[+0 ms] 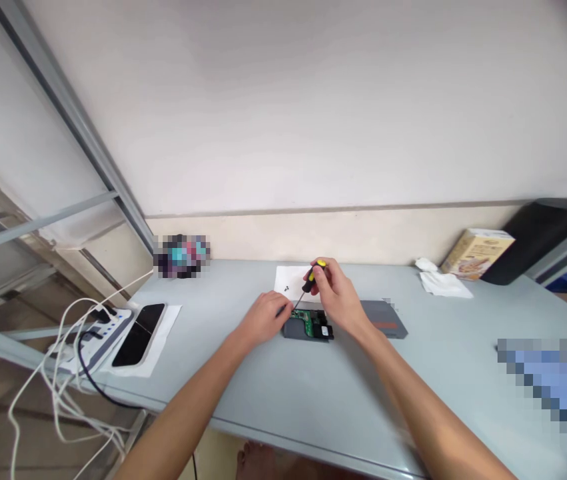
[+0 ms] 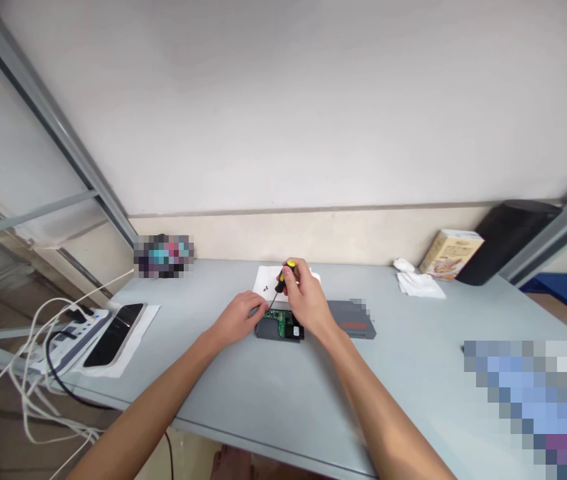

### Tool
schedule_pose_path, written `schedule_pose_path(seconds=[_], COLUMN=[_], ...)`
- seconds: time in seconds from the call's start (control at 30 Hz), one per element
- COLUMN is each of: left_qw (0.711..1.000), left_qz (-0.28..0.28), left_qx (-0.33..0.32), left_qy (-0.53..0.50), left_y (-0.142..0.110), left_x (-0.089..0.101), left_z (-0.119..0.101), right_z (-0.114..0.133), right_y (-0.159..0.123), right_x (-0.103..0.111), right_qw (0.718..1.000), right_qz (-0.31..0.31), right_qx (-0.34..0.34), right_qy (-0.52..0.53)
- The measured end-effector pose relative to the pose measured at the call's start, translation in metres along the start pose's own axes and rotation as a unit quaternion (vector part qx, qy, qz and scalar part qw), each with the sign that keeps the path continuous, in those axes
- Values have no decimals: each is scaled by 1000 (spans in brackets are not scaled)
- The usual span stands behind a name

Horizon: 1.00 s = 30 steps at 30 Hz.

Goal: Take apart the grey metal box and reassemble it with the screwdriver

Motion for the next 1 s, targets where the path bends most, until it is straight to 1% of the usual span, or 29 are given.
schedule_pose_path(seconds=[0.3,0.63,0.77,0.93,1.0], left_qw=[1000,1000,1000,1000,1000], left_qz=[-1,0,4,-1,-2], left_qx=[1,3,-1,-9,-11], left_qy=[-19,-21,-22,-16,-13], left_y=[-1,0,0,0,0], left_x=[0,0,0,0,0], left_z=[1,1,2,2,2], right_z=[2,-2,4,15,19], right_y=[0,1,-1,-7,-9], right_x=[2,1,-1,-7,-10], right_qw=[1000,1000,999,989,983], right_qz=[-9,-3,34,112,137], right_qx=[3,4,16,55,60], right_qy=[-1,1,-19,-83,-108])
Point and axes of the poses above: each hand's wrist, its own y-axis towards the middle knuckle, its own x-axis out of the back of the hand, z = x × y, the point moved 1 cm from there along y, towards the middle knuckle, and after that the axes turned 11 degrees about y, right-handed, at the moved point
